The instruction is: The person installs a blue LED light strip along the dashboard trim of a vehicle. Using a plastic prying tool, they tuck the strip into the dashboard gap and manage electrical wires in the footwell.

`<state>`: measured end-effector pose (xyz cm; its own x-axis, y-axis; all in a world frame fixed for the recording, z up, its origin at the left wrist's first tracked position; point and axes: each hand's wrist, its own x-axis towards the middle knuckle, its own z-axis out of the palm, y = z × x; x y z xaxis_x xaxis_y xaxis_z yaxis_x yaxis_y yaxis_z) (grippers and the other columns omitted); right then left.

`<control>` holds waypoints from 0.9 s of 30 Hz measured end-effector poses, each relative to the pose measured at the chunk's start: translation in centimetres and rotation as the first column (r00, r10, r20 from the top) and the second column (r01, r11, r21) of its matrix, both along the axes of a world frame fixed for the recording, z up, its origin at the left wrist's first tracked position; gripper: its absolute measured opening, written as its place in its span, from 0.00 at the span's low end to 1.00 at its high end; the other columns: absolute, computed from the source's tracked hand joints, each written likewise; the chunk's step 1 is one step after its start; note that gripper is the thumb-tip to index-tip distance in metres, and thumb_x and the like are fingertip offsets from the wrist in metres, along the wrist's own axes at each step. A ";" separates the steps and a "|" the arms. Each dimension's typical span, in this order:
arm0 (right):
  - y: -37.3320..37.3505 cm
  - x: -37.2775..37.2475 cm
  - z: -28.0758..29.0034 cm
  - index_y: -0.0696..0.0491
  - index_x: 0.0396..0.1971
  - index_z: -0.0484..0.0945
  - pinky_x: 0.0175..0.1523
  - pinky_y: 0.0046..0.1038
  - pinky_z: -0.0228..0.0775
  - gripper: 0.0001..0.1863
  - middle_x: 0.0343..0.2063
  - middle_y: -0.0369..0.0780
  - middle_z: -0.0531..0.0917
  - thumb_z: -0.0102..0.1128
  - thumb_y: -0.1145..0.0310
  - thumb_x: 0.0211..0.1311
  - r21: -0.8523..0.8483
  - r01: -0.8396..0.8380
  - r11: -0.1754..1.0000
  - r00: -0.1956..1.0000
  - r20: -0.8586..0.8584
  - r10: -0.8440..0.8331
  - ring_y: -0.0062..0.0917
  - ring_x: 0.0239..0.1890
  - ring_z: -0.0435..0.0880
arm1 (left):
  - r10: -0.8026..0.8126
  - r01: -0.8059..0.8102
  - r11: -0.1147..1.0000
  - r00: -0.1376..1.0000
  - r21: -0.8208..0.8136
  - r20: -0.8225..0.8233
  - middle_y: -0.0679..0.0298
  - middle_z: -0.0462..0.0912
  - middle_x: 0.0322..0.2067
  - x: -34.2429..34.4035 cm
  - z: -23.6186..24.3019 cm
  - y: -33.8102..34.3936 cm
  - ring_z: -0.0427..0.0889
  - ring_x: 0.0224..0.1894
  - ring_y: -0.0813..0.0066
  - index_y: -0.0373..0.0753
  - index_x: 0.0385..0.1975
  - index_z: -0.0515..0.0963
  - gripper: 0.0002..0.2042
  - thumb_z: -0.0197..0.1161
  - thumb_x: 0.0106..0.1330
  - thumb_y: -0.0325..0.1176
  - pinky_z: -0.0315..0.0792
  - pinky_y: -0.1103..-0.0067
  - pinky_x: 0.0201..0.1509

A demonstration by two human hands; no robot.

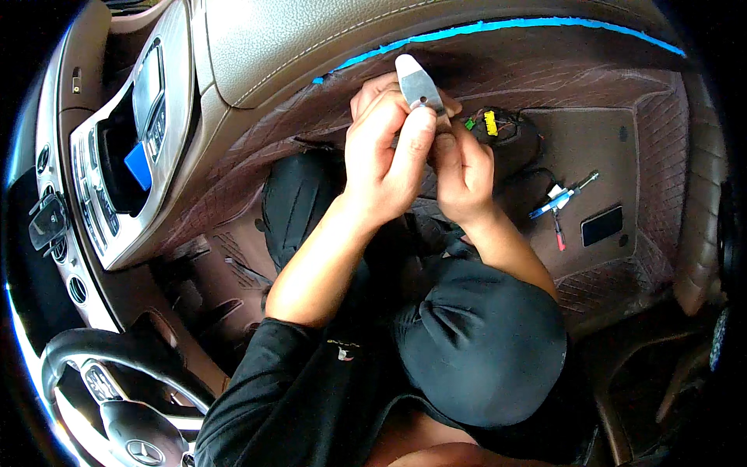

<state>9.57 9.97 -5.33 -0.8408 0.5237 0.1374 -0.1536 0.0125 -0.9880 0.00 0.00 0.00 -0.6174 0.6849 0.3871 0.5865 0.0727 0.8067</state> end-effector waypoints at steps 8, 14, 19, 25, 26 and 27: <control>-0.5 -1.3 0.8 0.59 0.37 0.79 0.28 0.31 0.73 0.08 0.19 0.46 0.81 0.53 0.71 0.74 0.028 0.014 1.000 1.000 -0.025 -0.013 0.32 0.22 0.87 | 0.026 -0.037 0.992 0.996 0.123 0.087 0.53 0.83 0.47 -0.3 -0.8 0.1 0.81 0.53 0.65 0.30 0.49 0.75 0.11 0.45 0.80 0.28 0.71 0.70 0.63; -0.2 -1.4 0.6 0.59 0.40 0.80 0.30 0.31 0.75 0.07 0.20 0.47 0.81 0.54 0.72 0.73 0.078 0.021 0.997 1.000 -0.005 -0.021 0.36 0.24 0.88 | 0.140 -0.173 0.971 0.971 0.165 0.194 0.60 0.87 0.41 0.2 -1.1 0.9 0.81 0.48 0.61 0.36 0.37 0.80 0.07 0.56 0.74 0.31 0.67 0.68 0.59; 0.0 -1.3 0.6 0.59 0.40 0.80 0.30 0.32 0.76 0.08 0.22 0.49 0.82 0.54 0.71 0.74 0.100 0.017 0.995 1.000 0.010 -0.018 0.39 0.26 0.89 | 0.076 -0.080 0.994 0.996 0.076 0.055 0.54 0.84 0.45 -0.2 -1.1 0.5 0.82 0.50 0.67 0.29 0.47 0.75 0.11 0.46 0.80 0.28 0.73 0.72 0.60; -0.2 -1.2 1.1 0.58 0.41 0.80 0.31 0.36 0.77 0.09 0.24 0.51 0.83 0.54 0.68 0.75 0.101 0.048 0.994 0.994 0.096 -0.057 0.47 0.30 0.88 | 0.210 -0.210 0.978 0.977 -0.004 0.042 0.60 0.86 0.40 0.1 -0.7 1.1 0.82 0.45 0.62 0.36 0.40 0.80 0.08 0.56 0.76 0.31 0.70 0.69 0.55; -0.2 -1.1 1.0 0.58 0.41 0.80 0.31 0.36 0.77 0.09 0.24 0.52 0.83 0.54 0.68 0.75 0.104 0.045 0.994 0.991 0.118 -0.057 0.49 0.30 0.88 | 0.249 -0.250 0.968 0.967 0.012 0.058 0.63 0.88 0.37 0.3 -0.7 1.4 0.82 0.43 0.59 0.39 0.36 0.83 0.07 0.59 0.73 0.32 0.69 0.68 0.54; -0.2 -1.2 0.9 0.57 0.41 0.80 0.30 0.37 0.77 0.10 0.24 0.52 0.82 0.54 0.67 0.75 0.103 0.057 0.993 0.993 0.093 -0.067 0.50 0.31 0.88 | 0.264 -0.266 0.964 0.961 0.015 0.088 0.63 0.88 0.37 0.5 -0.6 1.6 0.82 0.43 0.59 0.39 0.36 0.83 0.07 0.59 0.73 0.32 0.69 0.68 0.54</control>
